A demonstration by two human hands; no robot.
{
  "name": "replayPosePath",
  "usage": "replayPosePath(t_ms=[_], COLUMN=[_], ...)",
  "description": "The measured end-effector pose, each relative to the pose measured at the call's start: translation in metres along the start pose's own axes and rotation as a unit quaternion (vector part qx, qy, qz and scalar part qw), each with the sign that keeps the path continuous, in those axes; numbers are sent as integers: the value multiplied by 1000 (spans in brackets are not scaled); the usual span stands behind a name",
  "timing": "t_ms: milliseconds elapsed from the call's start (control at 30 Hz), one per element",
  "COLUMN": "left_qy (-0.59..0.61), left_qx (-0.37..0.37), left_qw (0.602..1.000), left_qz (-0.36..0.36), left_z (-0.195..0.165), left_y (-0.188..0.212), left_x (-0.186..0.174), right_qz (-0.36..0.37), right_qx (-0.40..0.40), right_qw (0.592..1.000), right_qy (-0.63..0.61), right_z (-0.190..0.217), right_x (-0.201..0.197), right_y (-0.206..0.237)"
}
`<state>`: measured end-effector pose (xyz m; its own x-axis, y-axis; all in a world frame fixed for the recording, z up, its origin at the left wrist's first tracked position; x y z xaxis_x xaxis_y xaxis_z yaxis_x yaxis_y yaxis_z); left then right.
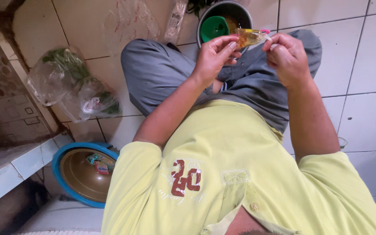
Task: The person sits on the floor and fills small clear plastic pouches with a yellowish liquid using a green scoop and a pink ladle. They open each pouch, pour the liquid inside, and then seal the pouch by hand.
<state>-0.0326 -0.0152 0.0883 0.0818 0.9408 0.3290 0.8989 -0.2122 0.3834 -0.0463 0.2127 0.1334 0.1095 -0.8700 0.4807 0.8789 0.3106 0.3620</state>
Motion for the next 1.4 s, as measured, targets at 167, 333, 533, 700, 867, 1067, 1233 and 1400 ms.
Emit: replayPosePath(t_ms=[167, 333, 533, 700, 867, 1067, 1233, 1400], left_qy=[-179, -243, -350, -390, -407, -367, 62, 58], left_qx=[56, 103, 110, 102, 102, 56, -5, 105], left_qw=[979, 954, 915, 903, 891, 916, 994, 993], left_qz=[-79, -145, -166, -147, -172, -153, 94, -11], left_z=[-15, 0, 12, 12, 19, 15, 23, 4], left_y=[-21, -36, -44, -52, -67, -70, -64, -68], left_x=[-61, -121, -113, -107, -112, -93, 3, 7], right_qz=[-38, -139, -124, -296, -454, -382, -74, 73], right_qx=[-257, -110, -20, 185, -22, -241, -231, -217], right_qw=[864, 825, 855, 926, 890, 882, 937, 903], right_qy=[432, 537, 503, 145, 29, 135, 252, 363], right_z=[35, 32, 23, 4, 9, 2, -71, -77], right_x=[-65, -133, -144, -148, -186, -172, -21, 59], right_y=[-33, -98, -141, -155, -140, -131, -104, -79])
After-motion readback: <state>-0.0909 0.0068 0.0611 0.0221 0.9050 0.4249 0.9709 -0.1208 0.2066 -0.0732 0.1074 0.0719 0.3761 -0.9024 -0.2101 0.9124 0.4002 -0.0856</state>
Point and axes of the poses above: each hand's wrist, its own y-axis away from the middle knuckle, its own x-axis out of the palm, z = x × y, the point moved 3 cm from there along -y, towards the middle knuckle, and after that the axes turned 11 degrees about -y, right-handed, at the moved point
